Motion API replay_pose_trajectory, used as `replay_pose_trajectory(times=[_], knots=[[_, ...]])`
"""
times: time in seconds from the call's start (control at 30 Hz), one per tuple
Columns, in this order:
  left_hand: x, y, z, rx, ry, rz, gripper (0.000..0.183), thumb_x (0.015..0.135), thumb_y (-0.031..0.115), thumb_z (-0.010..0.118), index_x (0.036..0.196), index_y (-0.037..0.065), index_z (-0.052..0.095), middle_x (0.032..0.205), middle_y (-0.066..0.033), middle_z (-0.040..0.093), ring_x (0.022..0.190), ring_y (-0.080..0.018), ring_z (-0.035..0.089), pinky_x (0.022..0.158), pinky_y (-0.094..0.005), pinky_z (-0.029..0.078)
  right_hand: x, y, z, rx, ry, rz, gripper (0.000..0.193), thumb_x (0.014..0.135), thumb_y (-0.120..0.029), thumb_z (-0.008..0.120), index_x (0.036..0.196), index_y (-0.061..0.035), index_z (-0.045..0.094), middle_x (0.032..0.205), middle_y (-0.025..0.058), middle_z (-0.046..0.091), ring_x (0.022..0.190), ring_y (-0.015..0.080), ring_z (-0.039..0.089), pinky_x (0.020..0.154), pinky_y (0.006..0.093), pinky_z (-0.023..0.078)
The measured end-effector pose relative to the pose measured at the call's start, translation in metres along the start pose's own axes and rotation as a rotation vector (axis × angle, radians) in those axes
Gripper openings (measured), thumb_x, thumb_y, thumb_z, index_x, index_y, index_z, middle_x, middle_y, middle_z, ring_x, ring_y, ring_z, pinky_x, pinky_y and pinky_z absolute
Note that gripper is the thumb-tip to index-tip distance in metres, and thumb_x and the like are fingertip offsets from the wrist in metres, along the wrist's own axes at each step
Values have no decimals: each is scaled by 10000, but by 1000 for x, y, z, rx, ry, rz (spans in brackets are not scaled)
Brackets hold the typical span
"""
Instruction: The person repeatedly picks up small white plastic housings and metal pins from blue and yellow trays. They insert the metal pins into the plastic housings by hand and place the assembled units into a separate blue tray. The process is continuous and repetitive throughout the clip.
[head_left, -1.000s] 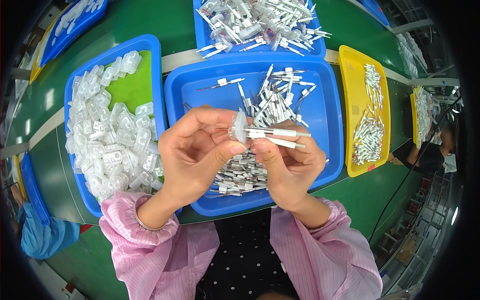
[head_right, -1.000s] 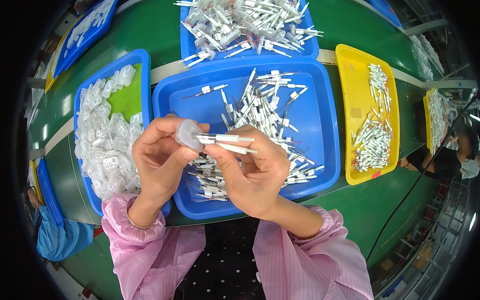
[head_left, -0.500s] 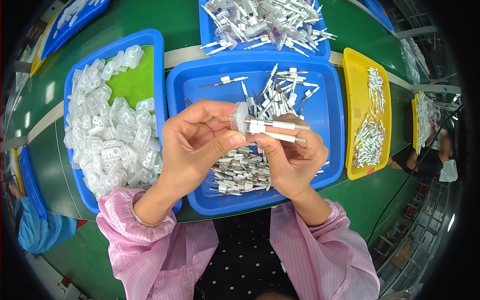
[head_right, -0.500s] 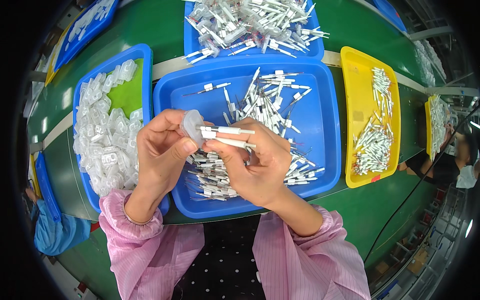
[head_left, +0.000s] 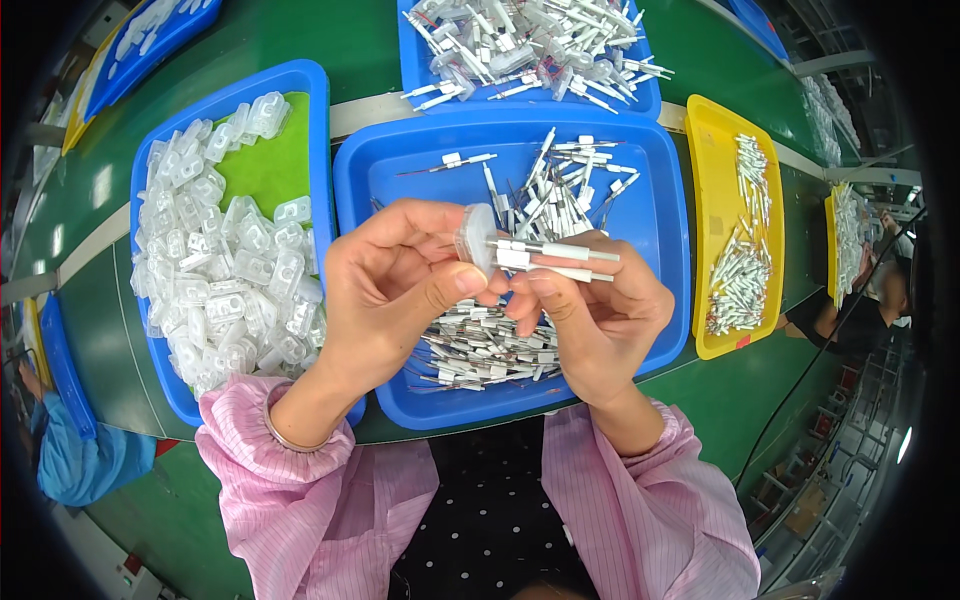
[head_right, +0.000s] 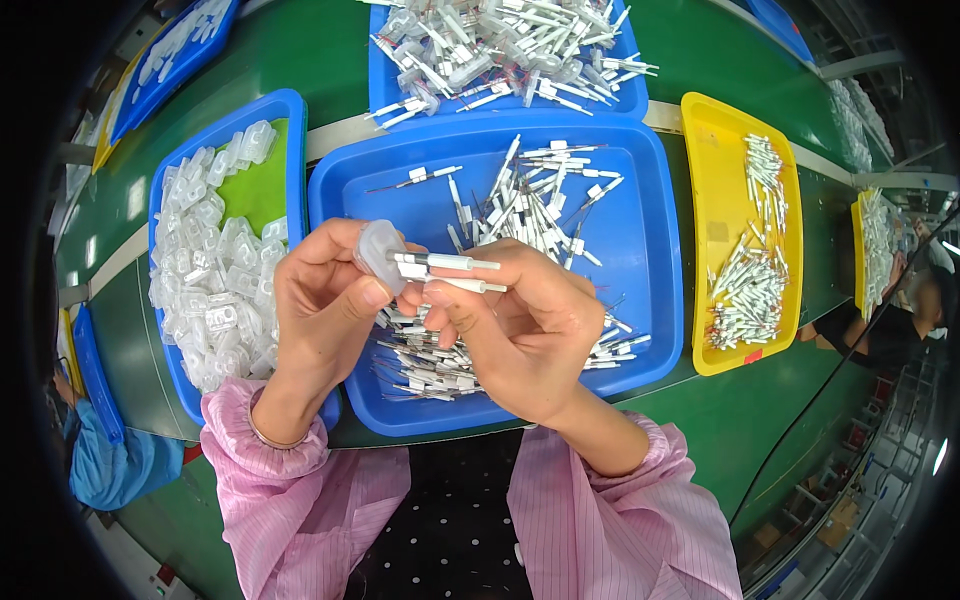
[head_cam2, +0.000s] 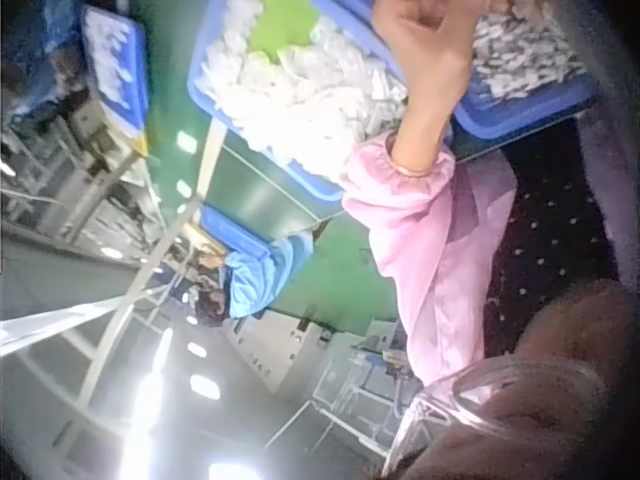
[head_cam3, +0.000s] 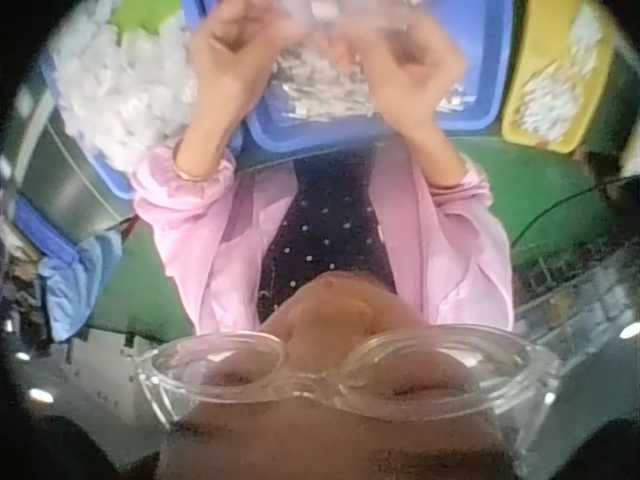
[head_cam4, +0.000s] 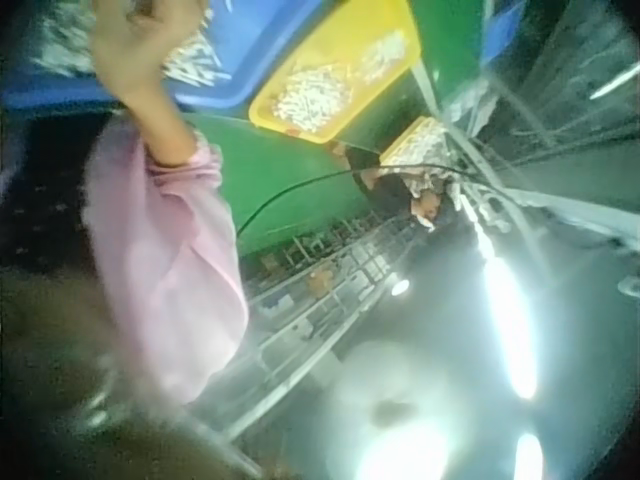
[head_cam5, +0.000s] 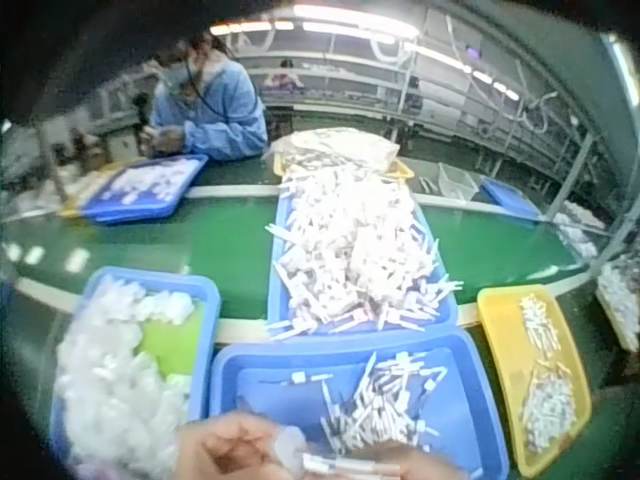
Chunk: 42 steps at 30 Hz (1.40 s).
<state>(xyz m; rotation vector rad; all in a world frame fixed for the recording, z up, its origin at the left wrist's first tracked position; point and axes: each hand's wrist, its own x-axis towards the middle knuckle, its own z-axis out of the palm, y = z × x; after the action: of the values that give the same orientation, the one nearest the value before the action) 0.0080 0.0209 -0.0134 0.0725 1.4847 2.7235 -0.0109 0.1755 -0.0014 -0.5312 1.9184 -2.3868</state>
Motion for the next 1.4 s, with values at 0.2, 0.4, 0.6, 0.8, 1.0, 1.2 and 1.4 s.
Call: replay_pose_trajectory(times=[0.2,0.4,0.6,0.8,1.0,1.2,1.4], knots=[[-3,-4,5,5,47,75,281,795,30,607,1033,-63,490,916,-151,605,756,-159,602,649,-270,507,-1,0,3,10,46,24,141,753,116,589,889,80,589,790,155,601,615,131,595,490,207,477],[3,14,0,568,49,196,316,791,18,596,1081,-36,481,1034,-130,567,948,-207,556,768,-314,469,8,-11,-14,-105,10,93,128,746,82,617,872,65,597,747,119,602,608,122,591,496,195,470],[13,53,-57,1966,273,242,225,666,-52,572,888,-26,595,875,-167,567,837,-334,514,737,-401,447,113,-39,-79,-496,9,26,117,795,-69,610,834,42,603,650,56,596,570,86,569,485,199,438],[16,51,-67,1867,248,-75,235,655,-48,572,885,-13,609,849,-173,555,824,-342,522,736,-410,438,239,-17,-134,-711,47,342,133,689,-41,553,696,88,581,704,250,595,635,387,574,600,420,465],[15,57,-72,1810,184,-149,157,647,-29,594,804,-31,604,816,-175,545,854,-338,523,736,-406,422,230,2,-114,-1374,291,-519,127,740,-78,559,669,7,621,675,177,636,561,274,614,526,351,472],[16,53,-64,1617,529,219,73,709,29,631,736,-26,592,788,-147,611,720,-295,578,633,-341,453,93,-17,-79,-1485,-637,1,79,659,-5,515,651,35,582,717,228,586,679,385,581,654,441,470],[16,48,-32,555,291,32,116,780,92,632,815,23,546,767,-124,634,583,-80,504,523,-197,382,44,19,-80,-1503,-381,47,88,664,-32,553,745,1,550,687,162,566,637,365,575,583,444,457]])
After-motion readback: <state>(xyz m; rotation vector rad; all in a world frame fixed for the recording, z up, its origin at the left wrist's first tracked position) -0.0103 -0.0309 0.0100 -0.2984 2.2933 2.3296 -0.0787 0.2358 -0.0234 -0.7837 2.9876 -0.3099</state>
